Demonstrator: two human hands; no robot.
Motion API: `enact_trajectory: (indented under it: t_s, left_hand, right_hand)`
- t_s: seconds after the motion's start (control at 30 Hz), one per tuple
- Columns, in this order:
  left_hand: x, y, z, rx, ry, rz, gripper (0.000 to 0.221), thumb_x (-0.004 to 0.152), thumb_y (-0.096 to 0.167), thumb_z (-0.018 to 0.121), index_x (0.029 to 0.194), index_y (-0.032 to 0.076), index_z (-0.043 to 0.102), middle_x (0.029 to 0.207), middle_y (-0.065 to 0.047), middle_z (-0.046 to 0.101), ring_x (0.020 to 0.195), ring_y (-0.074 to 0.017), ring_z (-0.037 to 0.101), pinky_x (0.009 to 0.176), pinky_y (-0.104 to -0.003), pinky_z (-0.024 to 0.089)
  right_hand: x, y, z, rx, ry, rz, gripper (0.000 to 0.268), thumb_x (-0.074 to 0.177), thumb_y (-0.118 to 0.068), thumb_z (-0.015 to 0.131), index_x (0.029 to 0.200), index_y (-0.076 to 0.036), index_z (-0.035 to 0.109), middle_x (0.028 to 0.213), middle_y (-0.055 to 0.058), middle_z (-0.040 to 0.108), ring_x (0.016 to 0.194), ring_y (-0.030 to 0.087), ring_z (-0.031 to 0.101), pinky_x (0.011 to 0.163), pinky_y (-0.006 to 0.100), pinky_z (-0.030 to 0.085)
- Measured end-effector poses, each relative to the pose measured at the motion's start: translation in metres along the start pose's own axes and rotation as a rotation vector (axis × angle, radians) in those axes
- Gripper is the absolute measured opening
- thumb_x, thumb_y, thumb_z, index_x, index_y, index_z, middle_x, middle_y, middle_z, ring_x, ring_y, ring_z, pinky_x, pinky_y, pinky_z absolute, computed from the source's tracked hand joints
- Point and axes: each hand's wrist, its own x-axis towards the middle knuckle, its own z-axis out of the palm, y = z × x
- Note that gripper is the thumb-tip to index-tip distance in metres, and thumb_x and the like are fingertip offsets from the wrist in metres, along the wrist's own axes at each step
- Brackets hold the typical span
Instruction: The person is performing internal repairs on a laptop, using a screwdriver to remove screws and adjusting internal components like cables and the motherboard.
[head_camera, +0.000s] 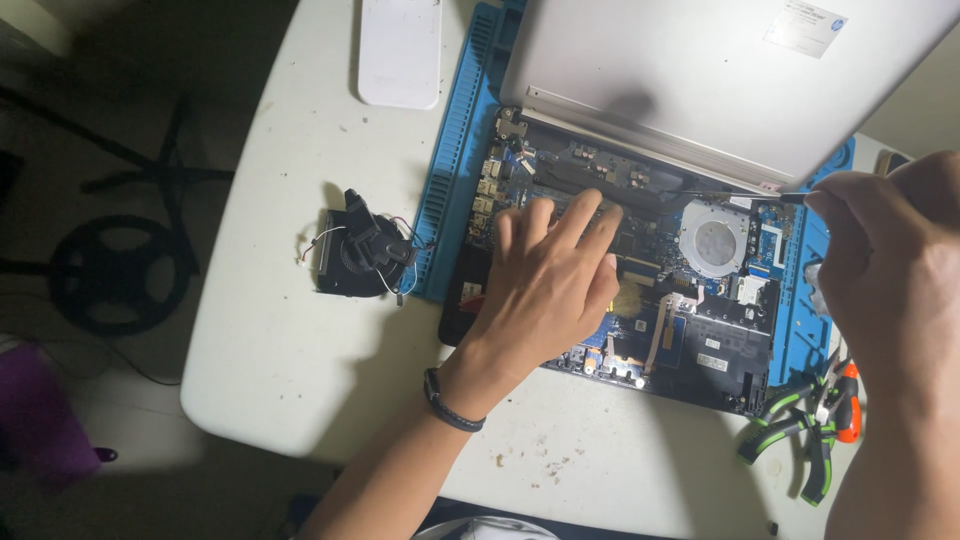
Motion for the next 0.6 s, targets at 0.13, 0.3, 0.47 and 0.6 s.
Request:
enact_trajectory:
  t_s: [0.13,0.3,0.47,0.6]
  left_hand:
    - [0.0,-0.001,0.001,-0.003,-0.019,-0.01,0.034,0.093,0.021,0.062,0.124,0.008,0.067,0.126,-0.005,0.058,0.093,-0.0283,0.048,0.078,-0.046,0.039]
    - [-0.001,0.002,-0.001,0.003,-0.014,0.003,0.032,0.092,0.02,0.063,0.121,0.009,0.066,0.122,-0.005,0.058,0.092,-0.028,0.049,0.077,-0.045,0.038]
    - [-0.001,0.0,0.004,0.011,-0.029,0.012,0.035,0.092,0.019,0.061,0.125,0.008,0.066,0.128,-0.006,0.059,0.094,-0.028,0.048,0.077,-0.046,0.039]
    - [-0.001,-0.001,0.006,0.014,-0.033,0.02,0.037,0.091,0.019,0.061,0.126,0.008,0.065,0.131,-0.008,0.06,0.096,-0.0279,0.049,0.079,-0.046,0.039]
  right_hand:
    - [0.004,0.003,0.001,-0.032,-0.01,-0.017,0.013,0.128,0.009,0.082,0.118,0.004,0.076,0.112,0.022,0.052,0.104,0.035,0.059,0.092,0.043,0.047]
    - [0.024,0.014,0.003,-0.098,-0.024,-0.141,0.014,0.13,0.002,0.084,0.118,0.003,0.077,0.113,0.022,0.057,0.109,0.036,0.059,0.099,0.044,0.049]
    - [0.055,0.03,0.004,-0.257,-0.078,-0.305,0.021,0.129,-0.012,0.09,0.112,-0.007,0.079,0.091,0.006,0.055,0.079,0.02,0.054,0.089,0.036,0.049]
    - [0.075,0.033,0.002,-0.472,-0.127,-0.349,0.064,0.141,-0.04,0.074,0.084,-0.013,0.062,0.084,0.0,0.058,0.084,0.026,0.048,0.079,0.034,0.039]
